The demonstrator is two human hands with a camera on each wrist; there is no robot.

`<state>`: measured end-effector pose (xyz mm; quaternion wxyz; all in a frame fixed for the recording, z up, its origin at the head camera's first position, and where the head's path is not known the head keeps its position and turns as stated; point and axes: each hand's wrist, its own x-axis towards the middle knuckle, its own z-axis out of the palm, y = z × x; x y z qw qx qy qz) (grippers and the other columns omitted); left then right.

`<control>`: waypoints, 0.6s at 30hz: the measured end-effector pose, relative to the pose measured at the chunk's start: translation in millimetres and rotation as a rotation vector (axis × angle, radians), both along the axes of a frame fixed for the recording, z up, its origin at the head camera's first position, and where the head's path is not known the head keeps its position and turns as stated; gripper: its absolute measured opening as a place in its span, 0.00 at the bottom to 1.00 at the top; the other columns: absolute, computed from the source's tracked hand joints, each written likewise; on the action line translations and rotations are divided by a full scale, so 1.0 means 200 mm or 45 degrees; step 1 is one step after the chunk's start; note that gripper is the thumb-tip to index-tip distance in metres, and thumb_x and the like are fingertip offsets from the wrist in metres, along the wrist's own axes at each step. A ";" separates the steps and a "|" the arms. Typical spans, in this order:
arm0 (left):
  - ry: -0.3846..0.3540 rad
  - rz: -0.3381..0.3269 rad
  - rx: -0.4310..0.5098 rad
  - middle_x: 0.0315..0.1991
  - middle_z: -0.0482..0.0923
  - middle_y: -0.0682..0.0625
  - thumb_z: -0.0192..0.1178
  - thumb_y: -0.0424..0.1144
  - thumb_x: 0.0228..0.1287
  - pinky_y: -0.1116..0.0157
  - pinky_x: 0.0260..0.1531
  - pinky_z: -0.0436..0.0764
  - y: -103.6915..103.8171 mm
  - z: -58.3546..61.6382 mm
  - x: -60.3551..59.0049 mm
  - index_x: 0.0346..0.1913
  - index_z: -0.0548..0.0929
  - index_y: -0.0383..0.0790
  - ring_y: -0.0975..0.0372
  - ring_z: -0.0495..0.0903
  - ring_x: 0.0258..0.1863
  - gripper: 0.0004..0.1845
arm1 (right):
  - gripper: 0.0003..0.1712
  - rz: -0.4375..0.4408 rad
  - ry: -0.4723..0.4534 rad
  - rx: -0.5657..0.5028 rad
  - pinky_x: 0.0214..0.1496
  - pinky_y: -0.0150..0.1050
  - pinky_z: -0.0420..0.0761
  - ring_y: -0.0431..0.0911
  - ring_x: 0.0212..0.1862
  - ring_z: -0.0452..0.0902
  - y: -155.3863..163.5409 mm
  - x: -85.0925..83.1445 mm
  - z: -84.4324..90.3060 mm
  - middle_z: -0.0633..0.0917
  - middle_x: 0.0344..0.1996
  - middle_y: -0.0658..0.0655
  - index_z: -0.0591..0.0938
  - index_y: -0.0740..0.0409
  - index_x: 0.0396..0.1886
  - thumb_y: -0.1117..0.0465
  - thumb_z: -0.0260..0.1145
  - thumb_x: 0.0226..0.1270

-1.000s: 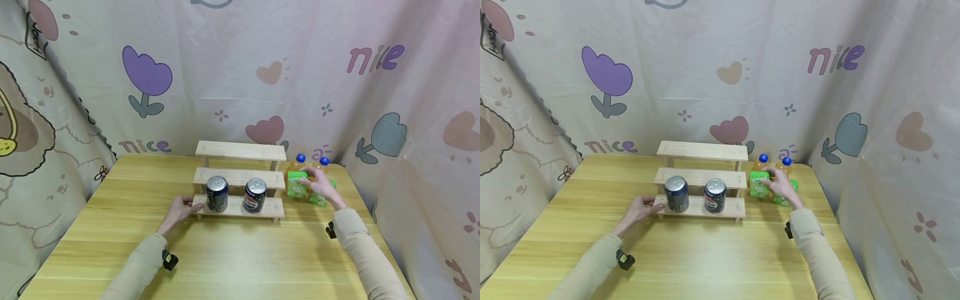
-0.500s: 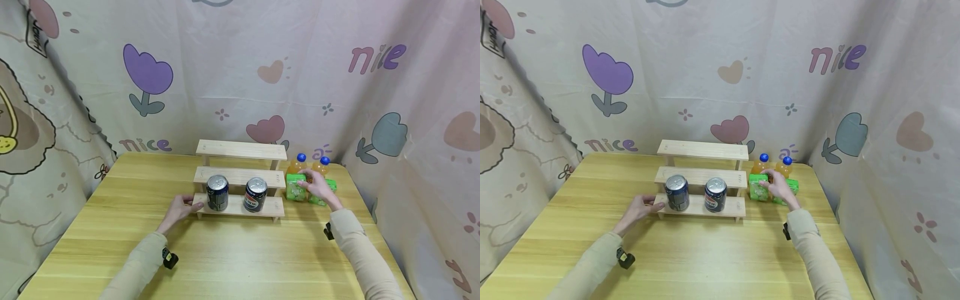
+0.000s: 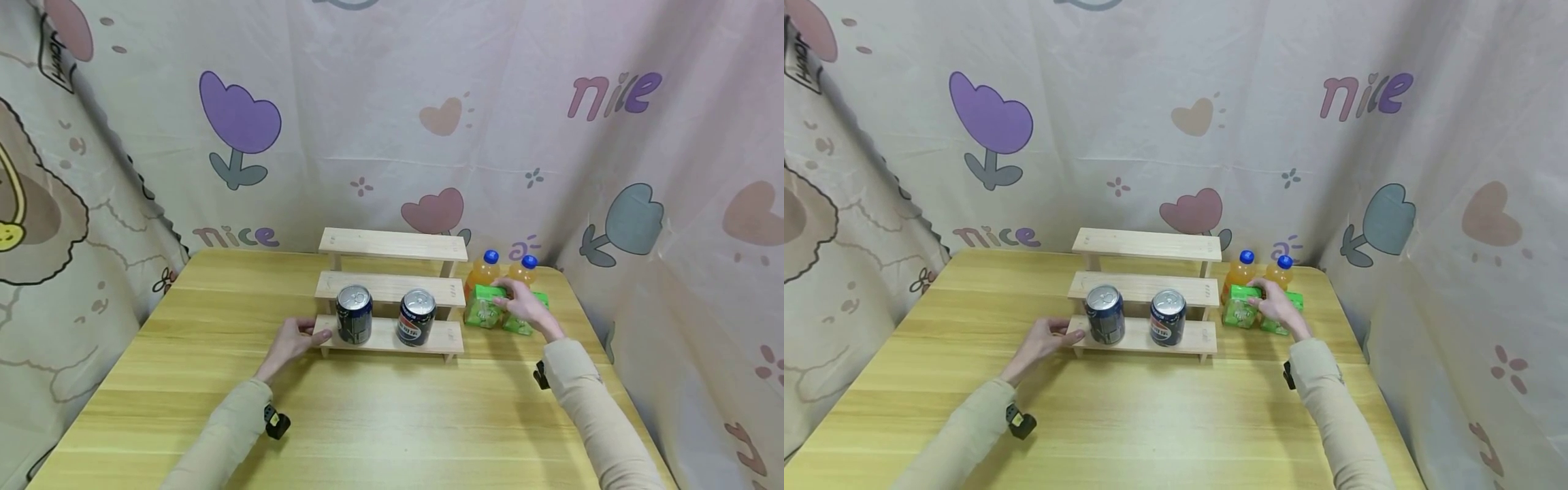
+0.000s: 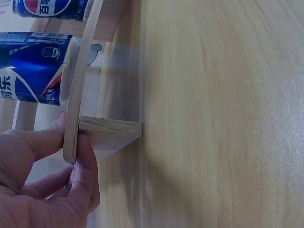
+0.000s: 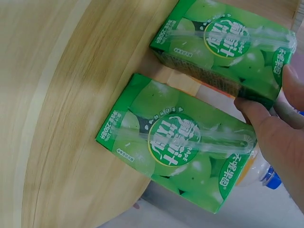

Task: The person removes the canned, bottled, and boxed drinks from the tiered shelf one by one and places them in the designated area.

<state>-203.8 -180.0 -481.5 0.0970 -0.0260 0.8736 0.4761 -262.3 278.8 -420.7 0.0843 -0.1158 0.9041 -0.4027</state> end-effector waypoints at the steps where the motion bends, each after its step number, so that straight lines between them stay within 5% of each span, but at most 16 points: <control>1: -0.005 0.002 -0.001 0.37 0.80 0.42 0.63 0.48 0.51 0.69 0.30 0.76 0.00 0.00 0.00 0.47 0.77 0.31 0.60 0.77 0.32 0.25 | 0.21 0.000 -0.012 -0.010 0.52 0.49 0.74 0.56 0.48 0.72 0.00 0.00 0.00 0.73 0.50 0.70 0.67 0.69 0.55 0.68 0.54 0.62; 12: 0.002 -0.002 -0.011 0.37 0.81 0.42 0.63 0.47 0.51 0.69 0.31 0.76 0.00 0.00 0.00 0.47 0.77 0.32 0.60 0.77 0.32 0.25 | 0.26 -0.017 -0.002 -0.004 0.61 0.57 0.63 0.63 0.60 0.62 0.00 0.02 0.00 0.66 0.59 0.70 0.62 0.68 0.60 0.70 0.53 0.61; 18: 0.014 -0.007 -0.007 0.38 0.80 0.42 0.63 0.47 0.52 0.68 0.32 0.76 0.00 0.00 0.00 0.48 0.77 0.32 0.60 0.77 0.33 0.25 | 0.25 -0.085 0.226 0.023 0.62 0.56 0.63 0.62 0.59 0.64 -0.07 0.06 0.05 0.70 0.56 0.68 0.67 0.66 0.58 0.66 0.58 0.60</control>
